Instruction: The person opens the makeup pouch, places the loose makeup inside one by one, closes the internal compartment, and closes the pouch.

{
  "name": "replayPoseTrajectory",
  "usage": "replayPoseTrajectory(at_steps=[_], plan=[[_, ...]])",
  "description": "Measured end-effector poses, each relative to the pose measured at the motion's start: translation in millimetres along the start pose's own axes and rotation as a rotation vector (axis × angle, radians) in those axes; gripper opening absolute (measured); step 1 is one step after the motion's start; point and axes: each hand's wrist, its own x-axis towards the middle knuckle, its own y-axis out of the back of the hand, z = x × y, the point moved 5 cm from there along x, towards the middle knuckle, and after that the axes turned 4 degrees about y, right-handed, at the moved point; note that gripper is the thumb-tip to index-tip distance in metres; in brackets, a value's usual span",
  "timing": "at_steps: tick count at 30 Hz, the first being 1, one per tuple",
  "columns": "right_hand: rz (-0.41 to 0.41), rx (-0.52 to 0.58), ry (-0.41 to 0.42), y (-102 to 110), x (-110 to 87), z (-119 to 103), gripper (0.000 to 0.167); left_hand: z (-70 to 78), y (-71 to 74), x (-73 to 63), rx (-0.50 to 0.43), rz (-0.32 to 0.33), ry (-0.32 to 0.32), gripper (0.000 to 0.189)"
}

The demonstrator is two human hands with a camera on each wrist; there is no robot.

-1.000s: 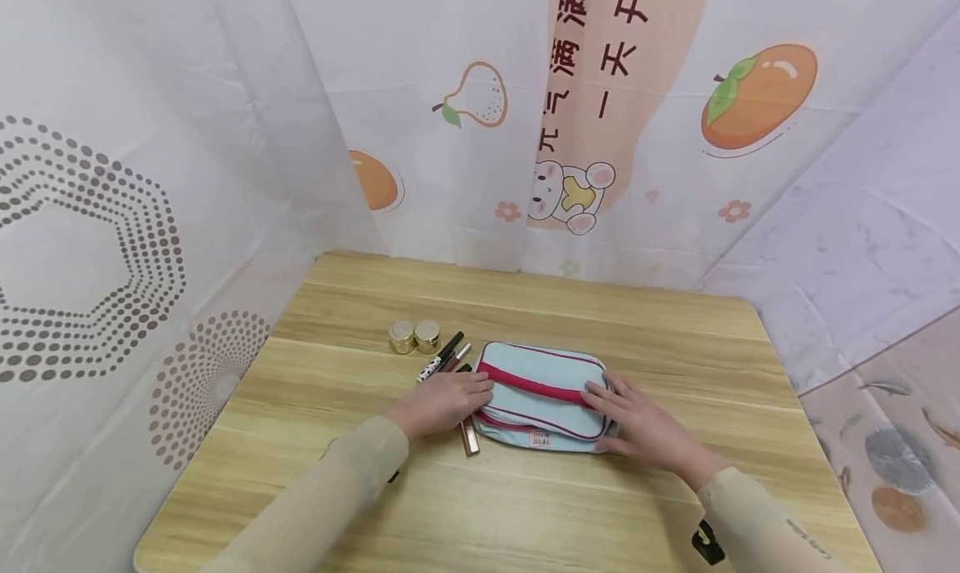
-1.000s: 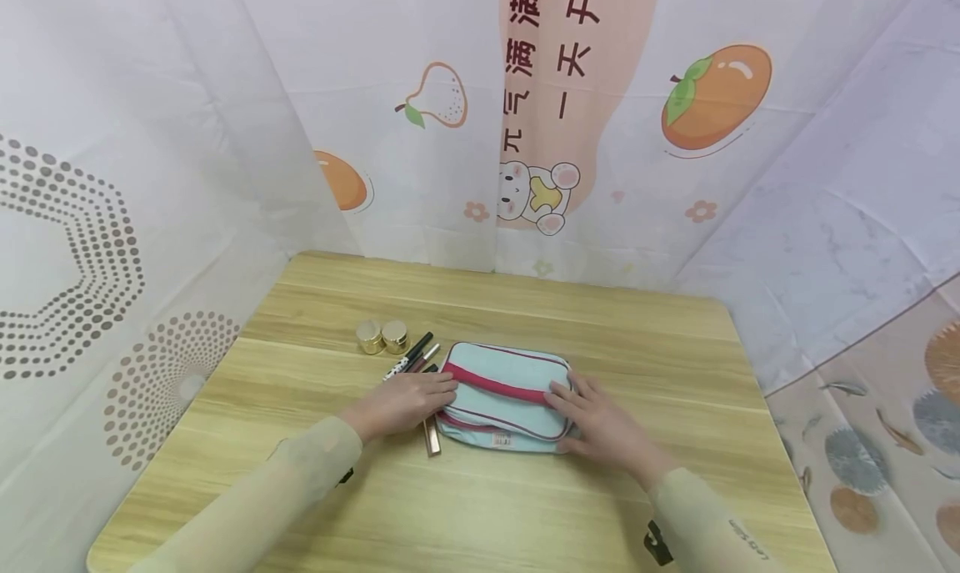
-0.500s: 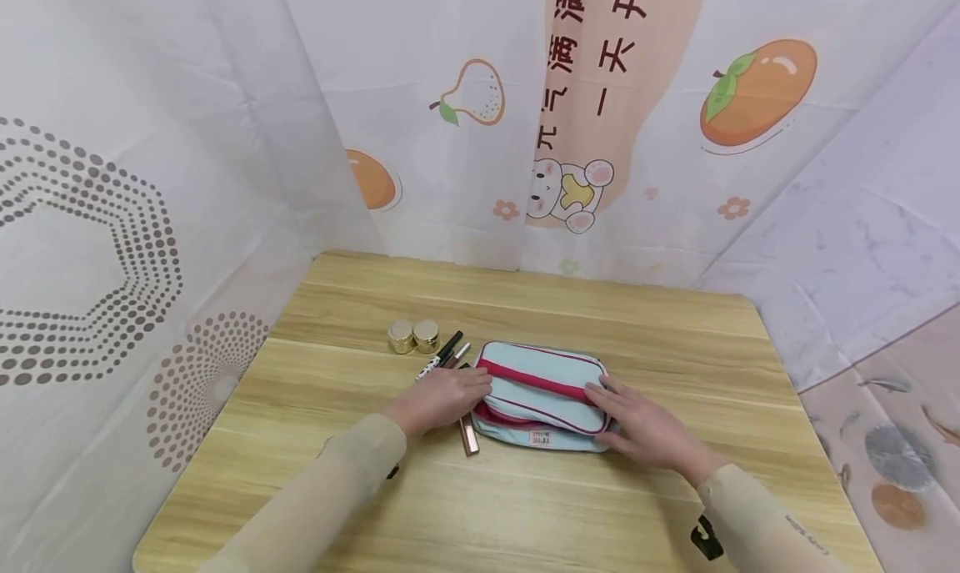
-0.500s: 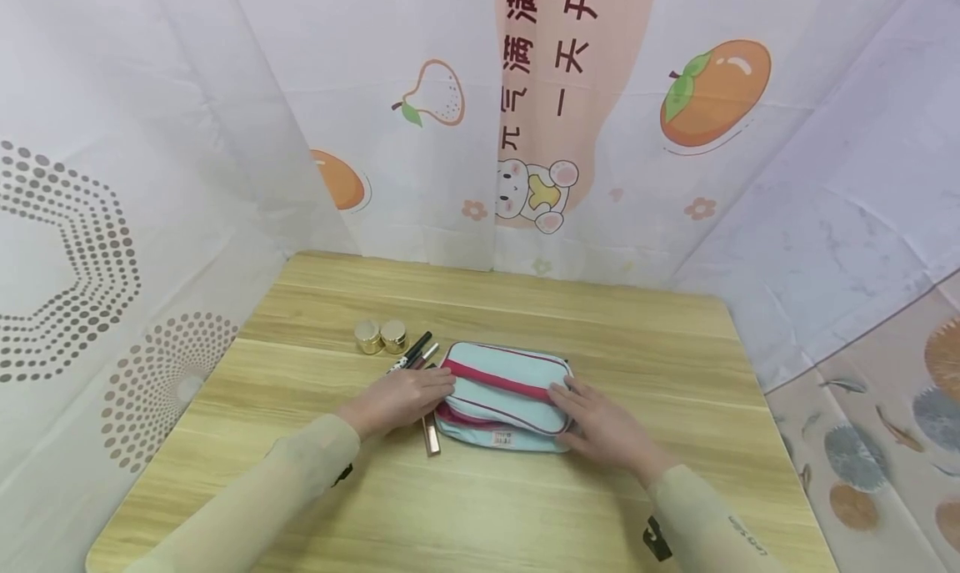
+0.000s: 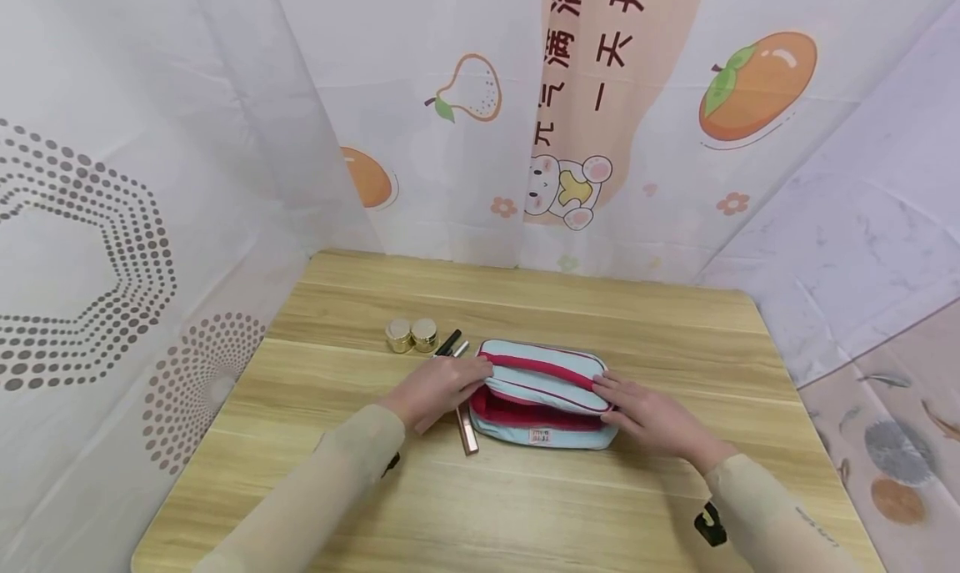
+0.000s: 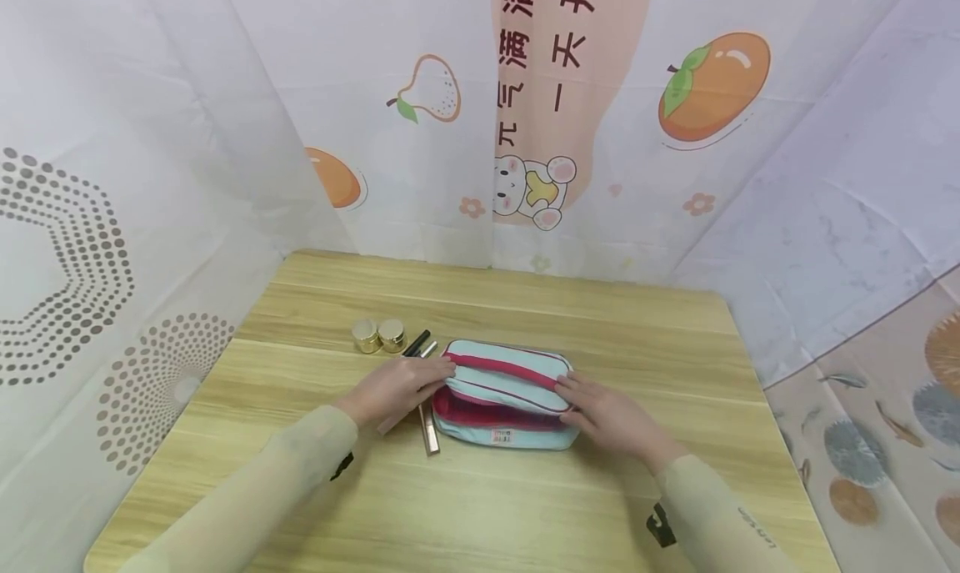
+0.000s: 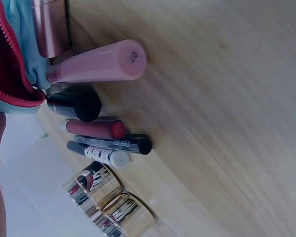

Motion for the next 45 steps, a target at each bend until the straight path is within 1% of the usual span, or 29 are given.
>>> replayPoseTrajectory(at_steps=[2,5,7,10,12,14,20,23,25,28,30,38,41,45], plan=[[-0.021,0.031,-0.04,1.7,0.9,2.4,0.048,-1.4,1.4,1.9,-0.017,-0.003,0.021,0.023],[-0.022,0.077,-0.071,5.9,3.2,6.2,0.046,-5.0,2.5,4.3,-0.064,-0.028,0.078,0.026],[-0.002,0.093,-0.076,8.2,4.6,8.4,0.044,-7.4,3.2,5.9,-0.102,-0.045,0.127,0.025],[0.028,0.106,-0.082,10.1,6.1,11.7,0.041,-9.8,4.5,7.6,-0.15,-0.061,0.184,0.026],[0.042,0.125,-0.093,10.9,7.4,13.7,0.039,-11.0,5.5,8.9,-0.174,-0.069,0.214,0.026],[0.037,0.152,-0.127,11.4,8.8,16.3,0.038,-12.5,6.5,10.3,-0.181,-0.07,0.233,0.028],[0.031,0.251,-0.255,15.2,13.7,25.9,0.04,-17.6,8.8,19.4,-0.139,-0.033,0.258,0.028],[0.067,0.308,-0.294,17.3,16.4,31.5,0.039,-20.4,9.8,25.9,-0.133,-0.013,0.278,0.027],[0.095,0.345,-0.319,19.5,18.5,35.2,0.038,-22.9,10.5,29.7,-0.136,0.0,0.305,0.026],[0.123,0.368,-0.375,21.6,20.6,40.7,0.04,-27.2,11.2,34.4,-0.169,0.018,0.353,0.025],[0.128,0.37,-0.409,22.7,22.1,43.8,0.043,-29.9,11.2,36.8,-0.194,0.027,0.382,0.026],[0.144,0.441,-0.519,24.3,28.8,54.1,0.058,-40.9,8.0,42.6,-0.281,0.023,0.539,0.032],[0.143,0.475,-0.558,23.2,30.4,57.5,0.063,-42.8,8.1,44.9,-0.319,0.04,0.58,0.032],[0.16,0.528,-0.568,22.7,32.3,60.8,0.061,-45.4,7.3,48.6,-0.337,0.064,0.611,0.031]])
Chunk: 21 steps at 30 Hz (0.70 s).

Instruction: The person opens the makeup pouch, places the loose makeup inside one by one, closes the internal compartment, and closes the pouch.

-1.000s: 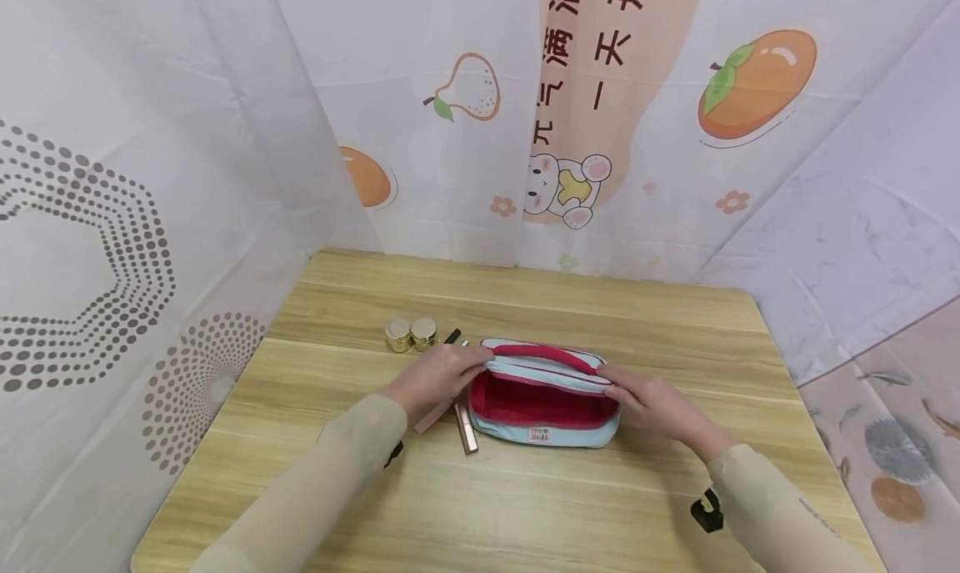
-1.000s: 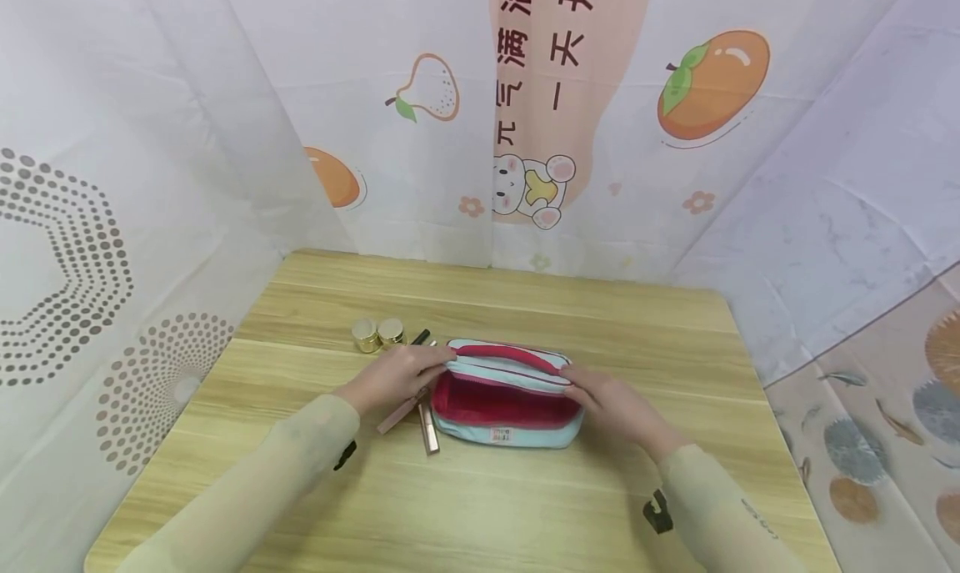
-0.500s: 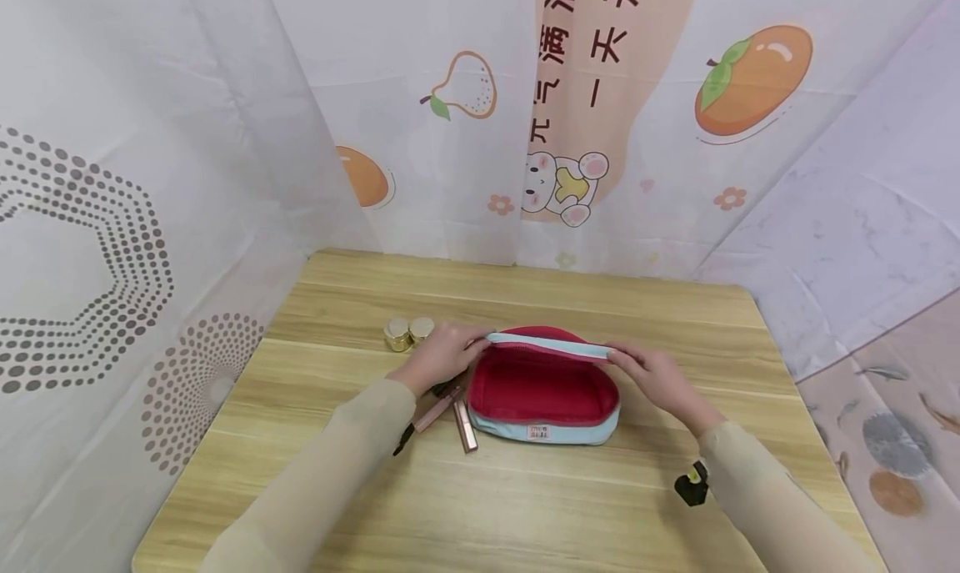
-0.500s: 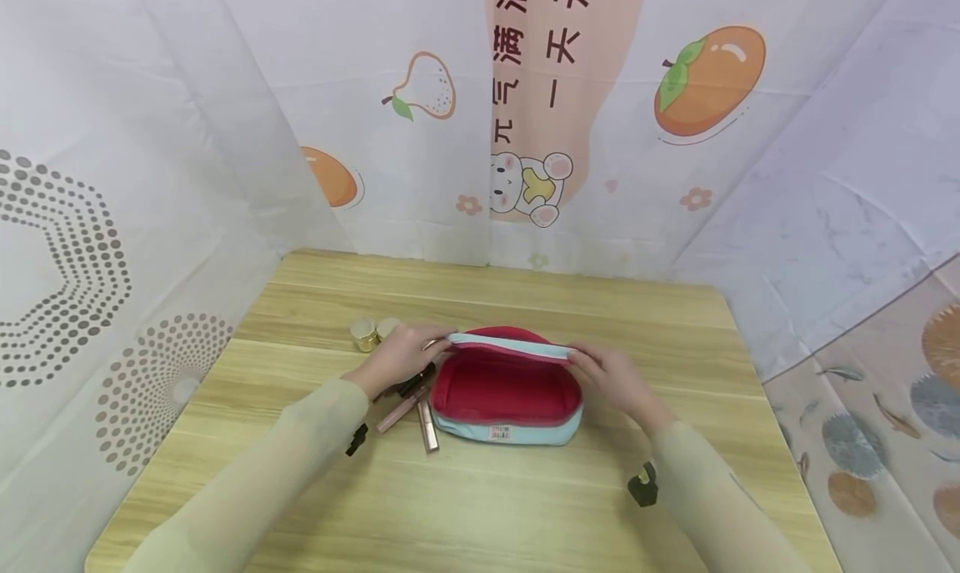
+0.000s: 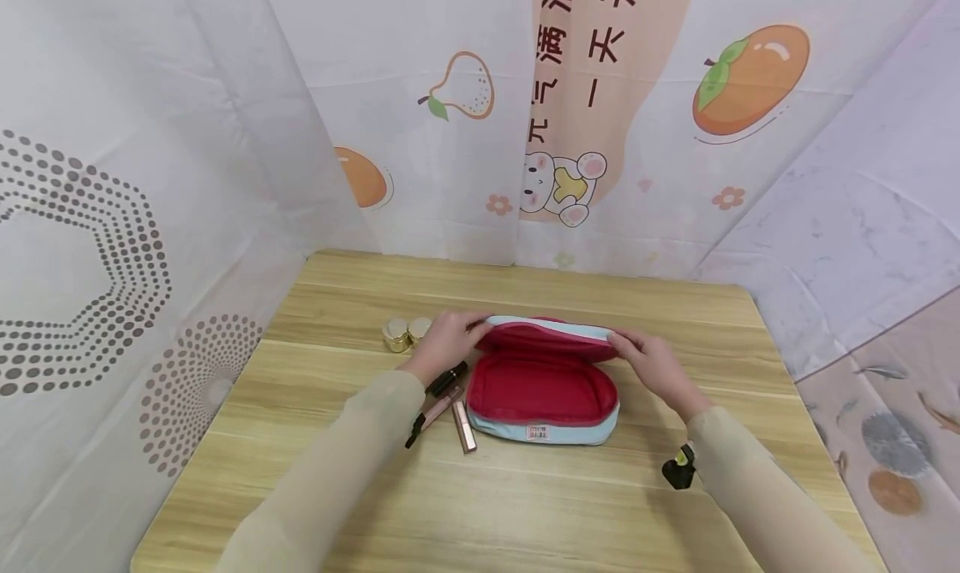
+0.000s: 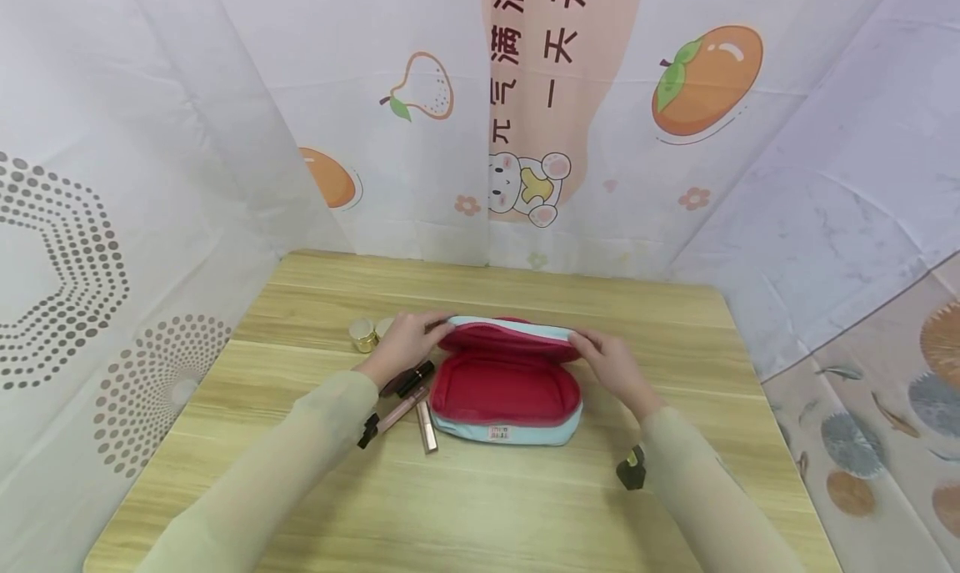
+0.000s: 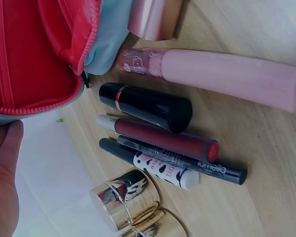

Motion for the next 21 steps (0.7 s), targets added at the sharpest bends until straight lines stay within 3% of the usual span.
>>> replayPoseTrajectory(at_steps=[6,10,21], plan=[[0.001,0.047,-0.019,0.2,4.4,3.7,0.064,-0.2,-0.5,5.0,-0.004,0.066,0.007,0.031],[-0.001,0.067,-0.051,-1.0,8.4,6.5,0.07,-1.4,-0.8,6.2,-0.02,0.093,0.047,0.033],[0.035,0.119,-0.073,-0.8,15.6,4.0,0.071,-4.3,-1.4,13.2,-0.123,0.062,0.211,0.041]])
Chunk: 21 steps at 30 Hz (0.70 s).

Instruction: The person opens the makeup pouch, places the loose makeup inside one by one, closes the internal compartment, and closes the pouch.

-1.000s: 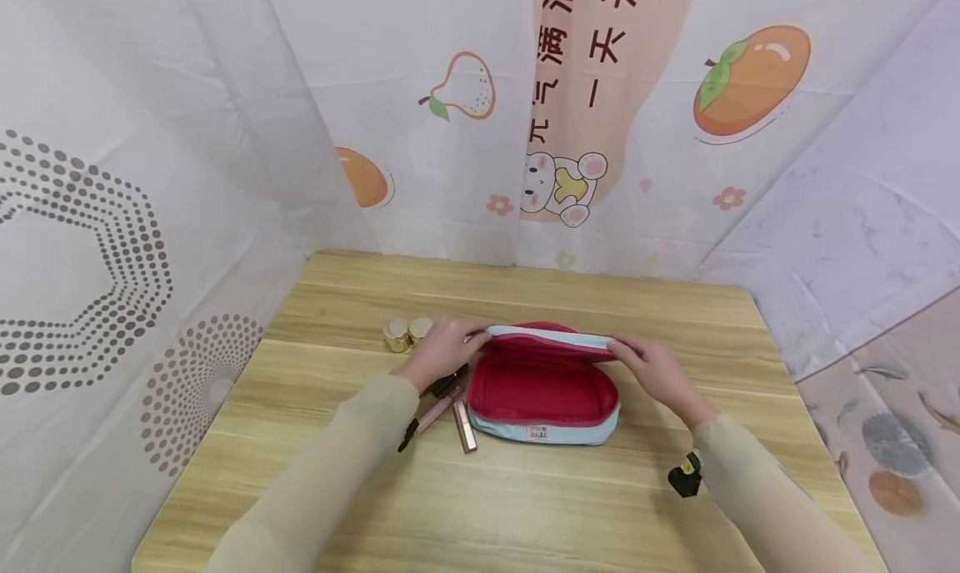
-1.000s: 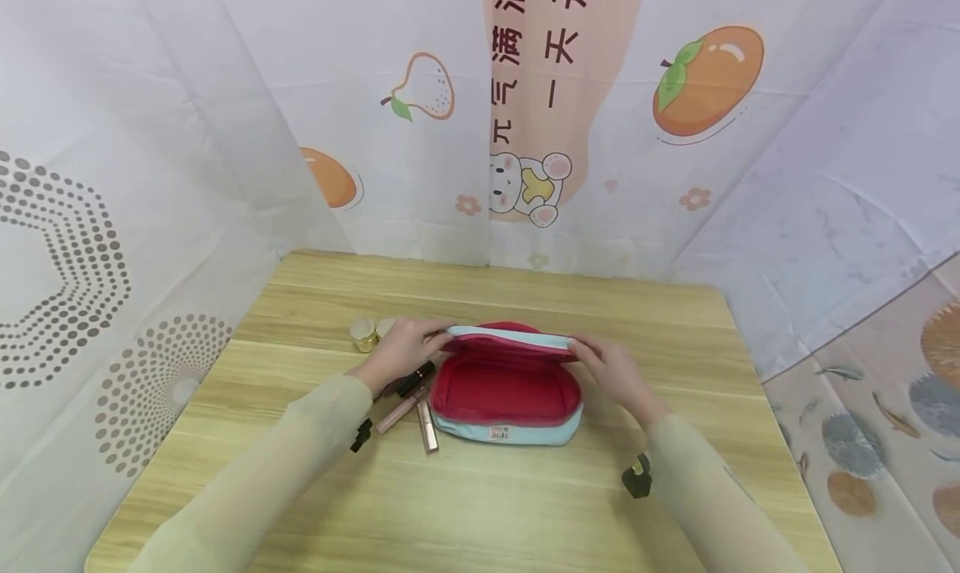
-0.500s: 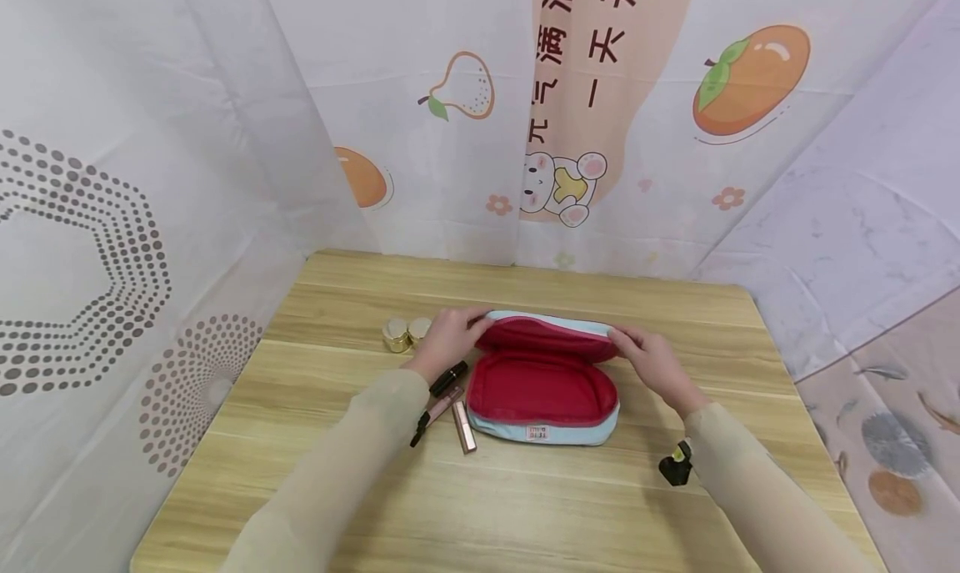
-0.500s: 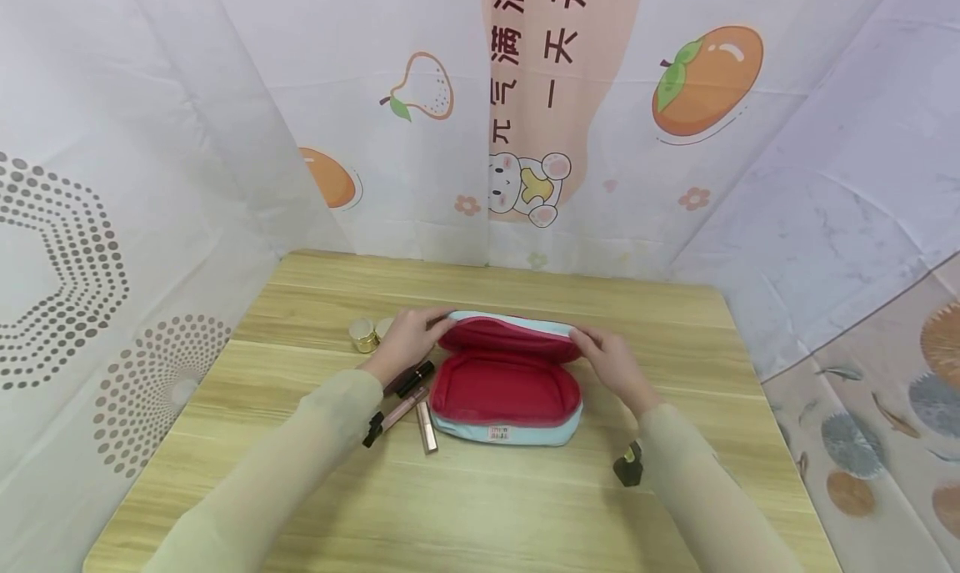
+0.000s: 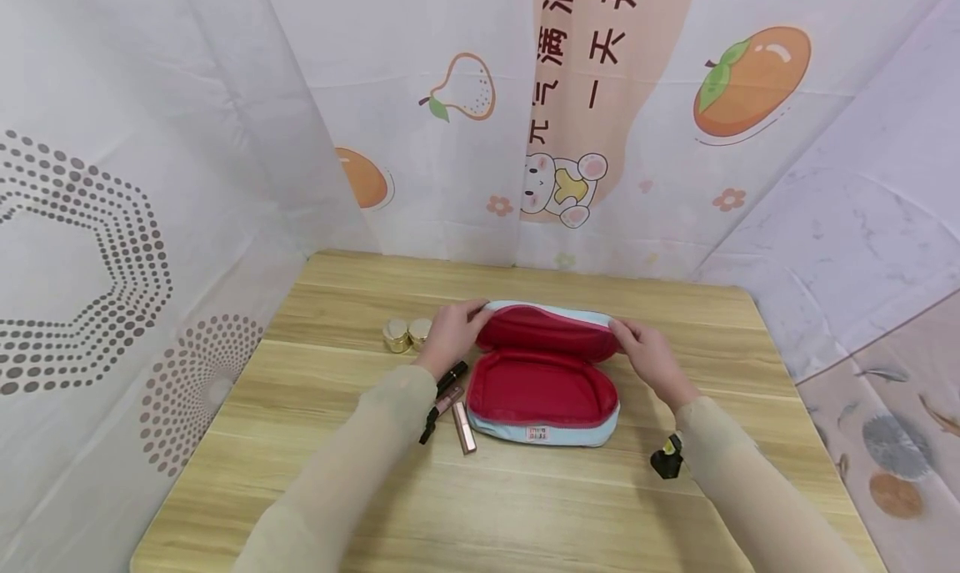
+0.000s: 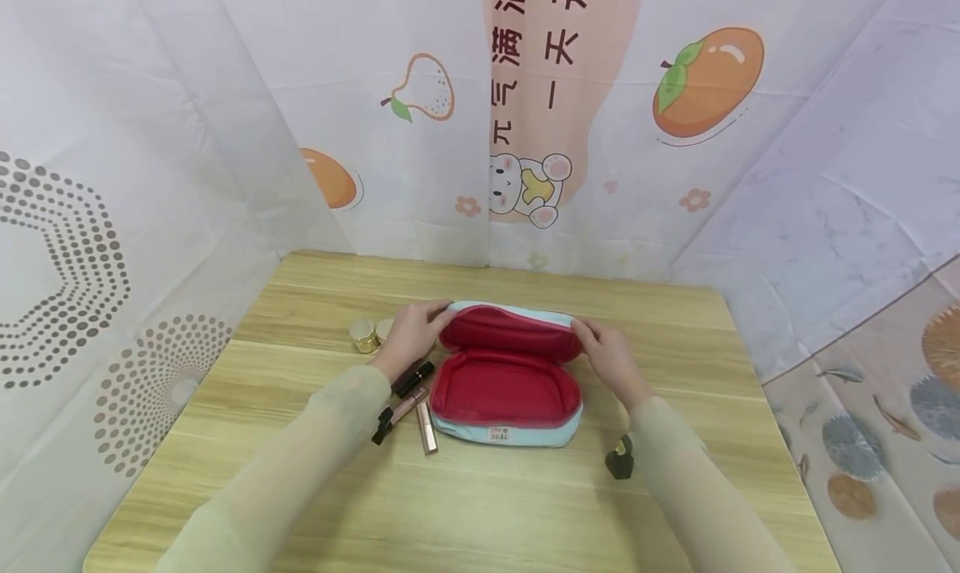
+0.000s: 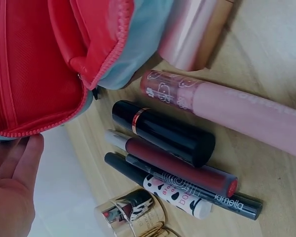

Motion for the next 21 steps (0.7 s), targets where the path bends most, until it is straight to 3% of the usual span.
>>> replayPoseTrajectory(at_steps=[5,12,14,19,21], plan=[[0.002,-0.01,-0.007,-0.1,2.2,-1.3,0.071,-1.6,-0.3,3.9,-0.04,-0.007,0.061,0.041],[0.044,-0.052,0.001,2.1,3.4,-6.5,0.073,-3.1,0.4,6.5,-0.073,0.01,0.079,0.04],[0.117,-0.064,0.043,6.2,2.8,-11.0,0.064,-3.0,0.6,7.0,-0.082,0.012,0.084,0.039],[0.448,-0.099,0.21,24.1,-4.7,-26.5,0.035,-3.4,0.7,8.0,-0.111,0.009,0.107,0.036],[0.543,-0.136,0.289,28.5,-8.9,-32.9,0.028,-4.6,0.8,8.4,-0.122,0.012,0.119,0.035]])
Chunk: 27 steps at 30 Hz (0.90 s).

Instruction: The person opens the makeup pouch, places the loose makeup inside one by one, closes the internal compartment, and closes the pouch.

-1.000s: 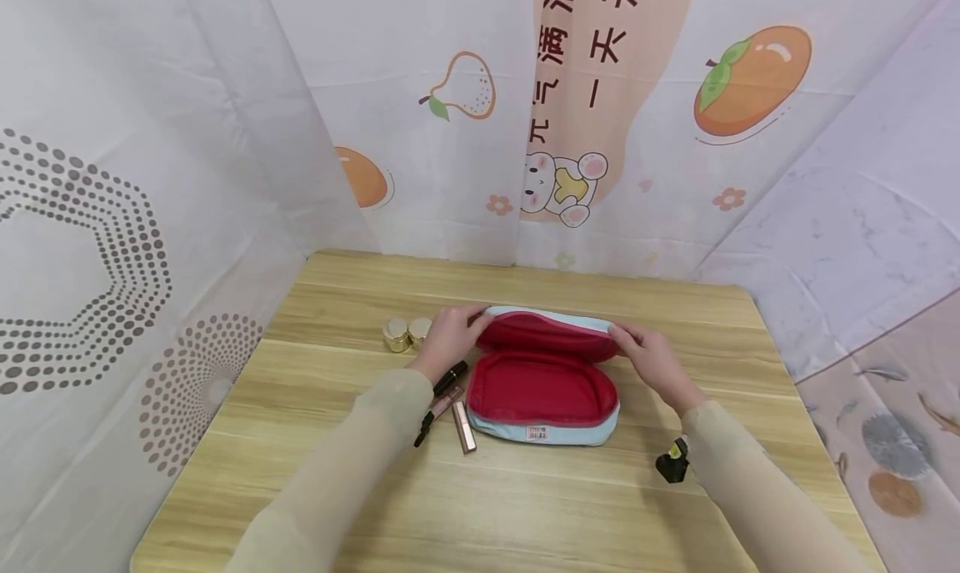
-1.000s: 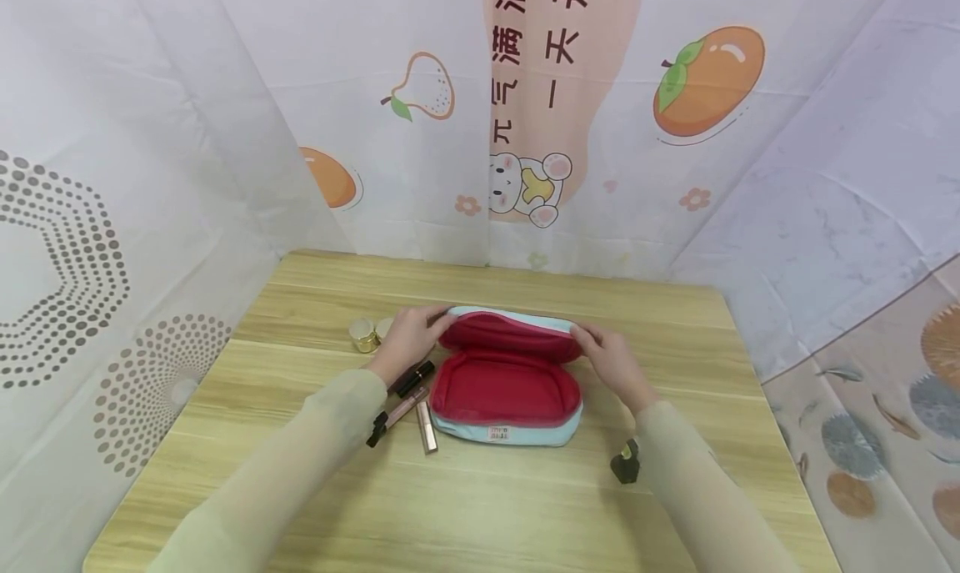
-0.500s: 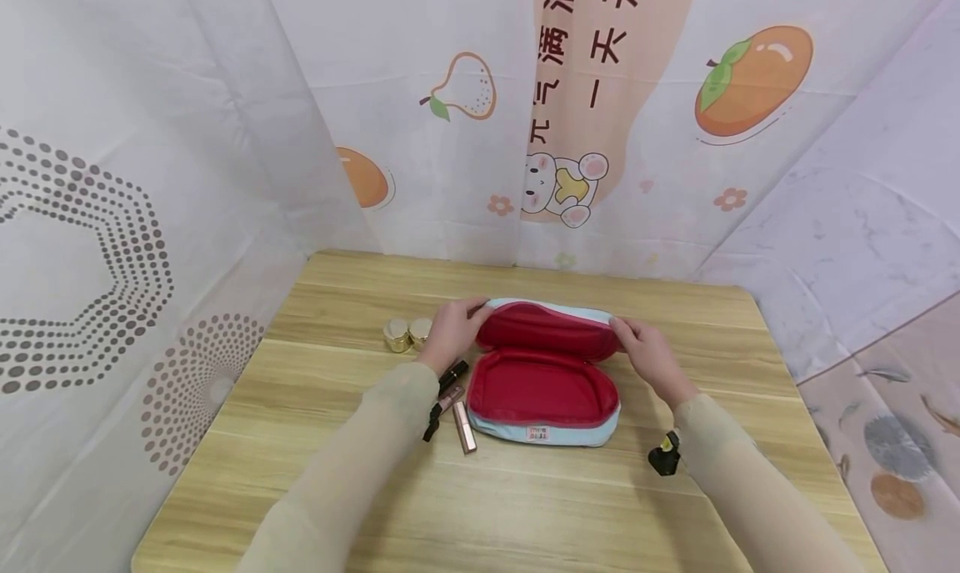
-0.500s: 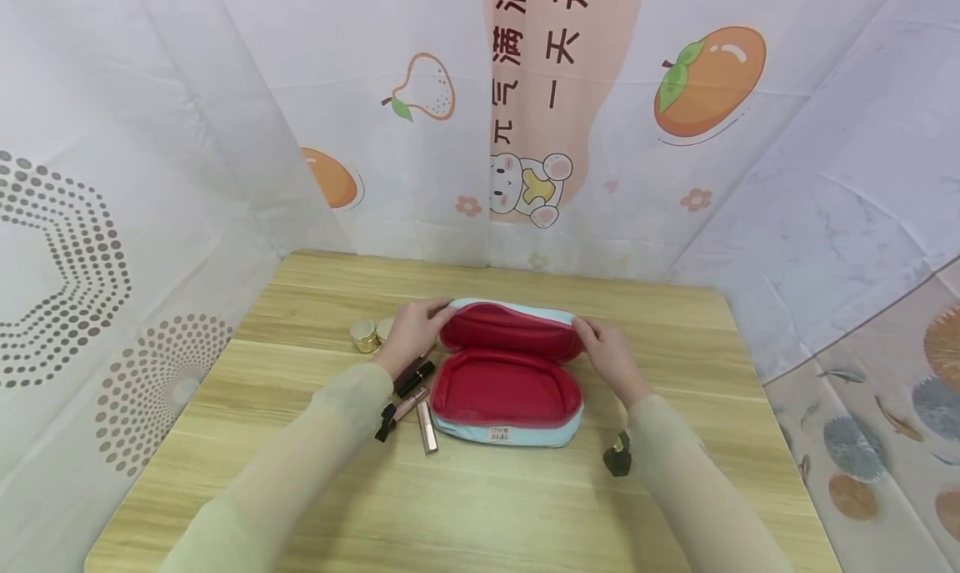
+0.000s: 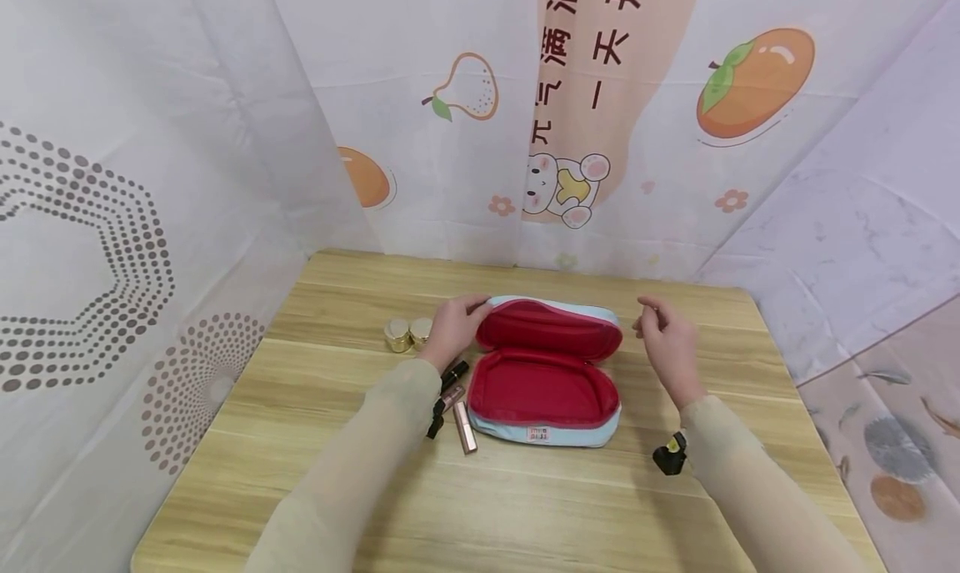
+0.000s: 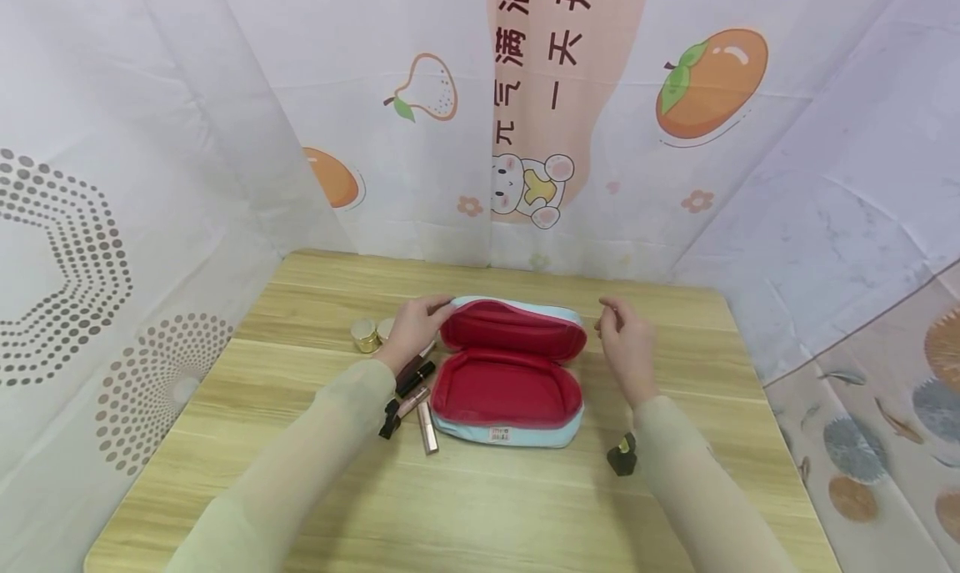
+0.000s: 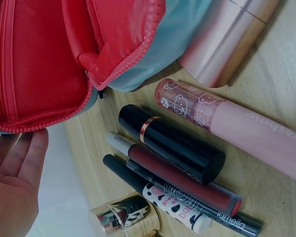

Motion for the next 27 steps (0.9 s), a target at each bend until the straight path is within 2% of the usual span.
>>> replayPoseTrajectory(at_steps=[2,5,8,11,15,19,22,27], plan=[[0.043,-0.044,0.101,3.1,-0.8,-6.8,0.024,-1.2,-0.2,0.7,-0.009,0.004,0.011,0.034],[0.01,-0.111,0.241,-0.9,-4.3,-17.1,0.021,-2.6,-0.3,1.8,-0.027,0.011,0.021,0.033],[-0.087,-0.143,0.369,-12.5,-9.4,-27.3,0.021,-3.3,-1.0,2.9,-0.044,0.012,0.027,0.033],[-0.233,-0.148,0.422,-27.7,-14.8,-35.6,0.023,-3.3,-1.9,4.1,-0.053,0.015,0.035,0.033],[-0.429,-0.226,0.383,-47.7,-17.7,-41.6,0.031,-2.2,-2.8,6.0,-0.057,0.022,0.04,0.033],[-0.565,-0.294,0.306,-62.4,-17.4,-43.0,0.038,-1.5,-4.3,8.3,-0.06,0.02,0.045,0.034],[-0.61,-0.3,0.266,-69.2,-16.1,-45.6,0.041,-2.1,-5.4,10.0,-0.058,0.016,0.051,0.034],[-0.638,-0.299,0.211,-77.6,-14.5,-49.2,0.045,-2.7,-6.1,11.6,-0.053,0.019,0.04,0.033]])
